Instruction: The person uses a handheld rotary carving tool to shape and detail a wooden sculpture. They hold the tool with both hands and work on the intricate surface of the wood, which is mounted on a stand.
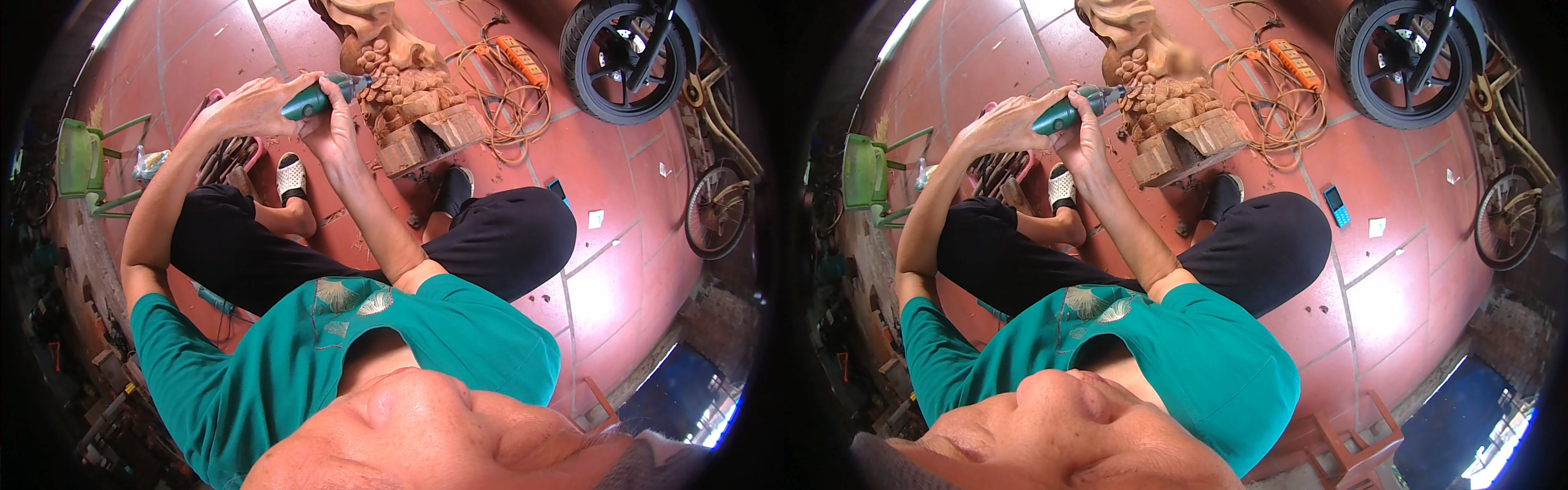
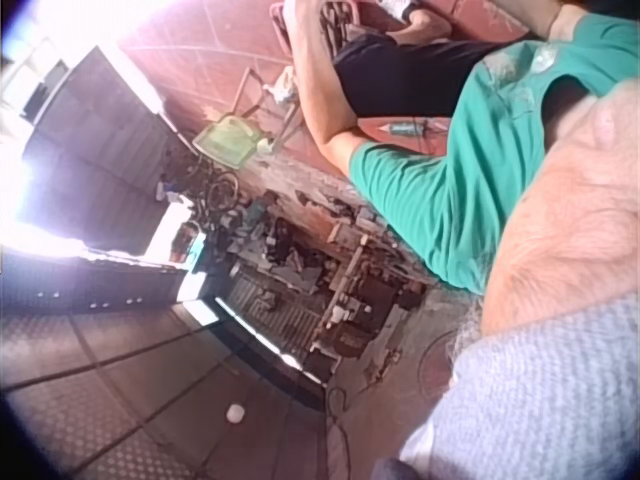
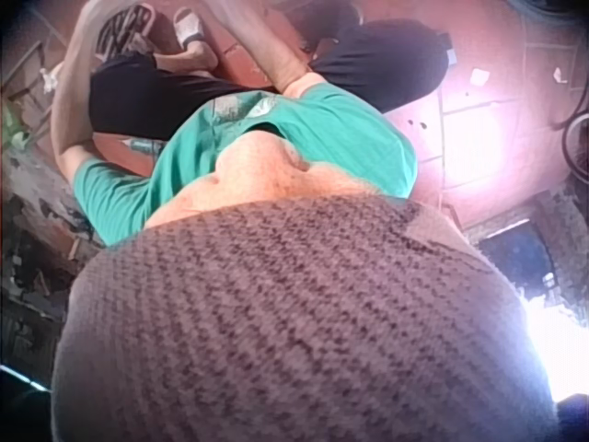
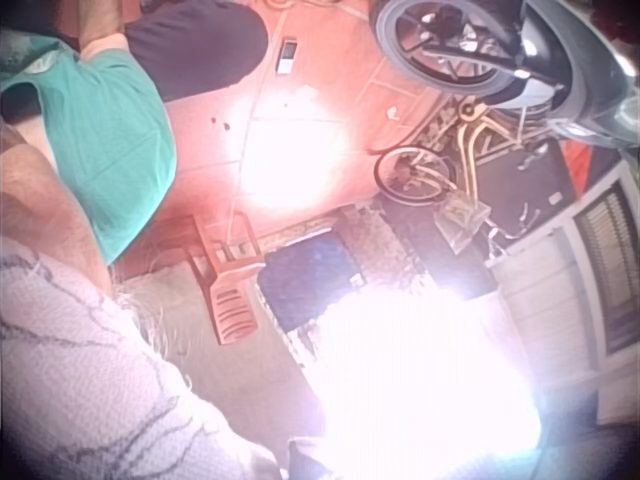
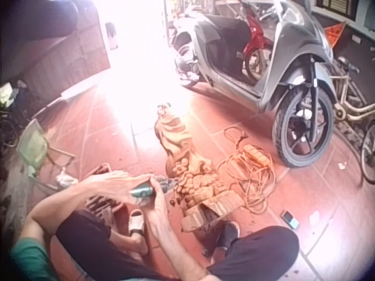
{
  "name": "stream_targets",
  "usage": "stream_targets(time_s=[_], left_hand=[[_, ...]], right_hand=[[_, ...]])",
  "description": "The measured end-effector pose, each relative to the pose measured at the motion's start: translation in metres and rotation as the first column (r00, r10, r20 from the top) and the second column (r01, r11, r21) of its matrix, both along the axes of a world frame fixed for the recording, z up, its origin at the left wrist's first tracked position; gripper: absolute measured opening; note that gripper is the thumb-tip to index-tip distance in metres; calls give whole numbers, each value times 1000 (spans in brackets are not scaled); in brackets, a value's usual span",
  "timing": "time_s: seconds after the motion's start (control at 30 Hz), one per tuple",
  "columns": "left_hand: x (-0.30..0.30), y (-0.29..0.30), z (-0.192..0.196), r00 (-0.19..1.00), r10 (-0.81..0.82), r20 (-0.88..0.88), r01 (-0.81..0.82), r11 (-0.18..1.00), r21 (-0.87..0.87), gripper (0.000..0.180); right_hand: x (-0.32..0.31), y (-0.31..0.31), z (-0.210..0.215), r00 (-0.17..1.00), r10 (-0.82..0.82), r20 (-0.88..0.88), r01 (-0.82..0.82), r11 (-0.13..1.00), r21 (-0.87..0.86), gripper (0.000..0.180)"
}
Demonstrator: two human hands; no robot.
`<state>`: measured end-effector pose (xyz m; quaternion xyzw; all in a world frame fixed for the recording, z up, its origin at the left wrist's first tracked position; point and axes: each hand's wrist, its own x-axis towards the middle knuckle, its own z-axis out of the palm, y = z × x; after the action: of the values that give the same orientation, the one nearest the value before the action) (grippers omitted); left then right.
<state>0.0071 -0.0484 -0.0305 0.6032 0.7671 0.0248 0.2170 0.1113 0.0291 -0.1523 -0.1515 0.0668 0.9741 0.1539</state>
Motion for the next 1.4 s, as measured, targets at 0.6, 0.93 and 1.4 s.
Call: stream_targets(time_s=[0.6, 0.93, 1.4], left_hand=[[0, -6, -3, 999, -40, -5, 40, 999, 24, 90], [-1, -9, -2, 999, -38, 9, 38, 999, 10, 87], [0, -11, 5, 999, -9, 32, 12, 997, -76, 95]], right_hand=[[4, -8, 1, 1000, 3, 12, -3, 1000, -17, 33], [6, -13, 4, 1000, -6, 27, 6, 1000, 9, 39], [6, -19, 7, 1000, -7, 27, 6, 1000, 22, 38]])
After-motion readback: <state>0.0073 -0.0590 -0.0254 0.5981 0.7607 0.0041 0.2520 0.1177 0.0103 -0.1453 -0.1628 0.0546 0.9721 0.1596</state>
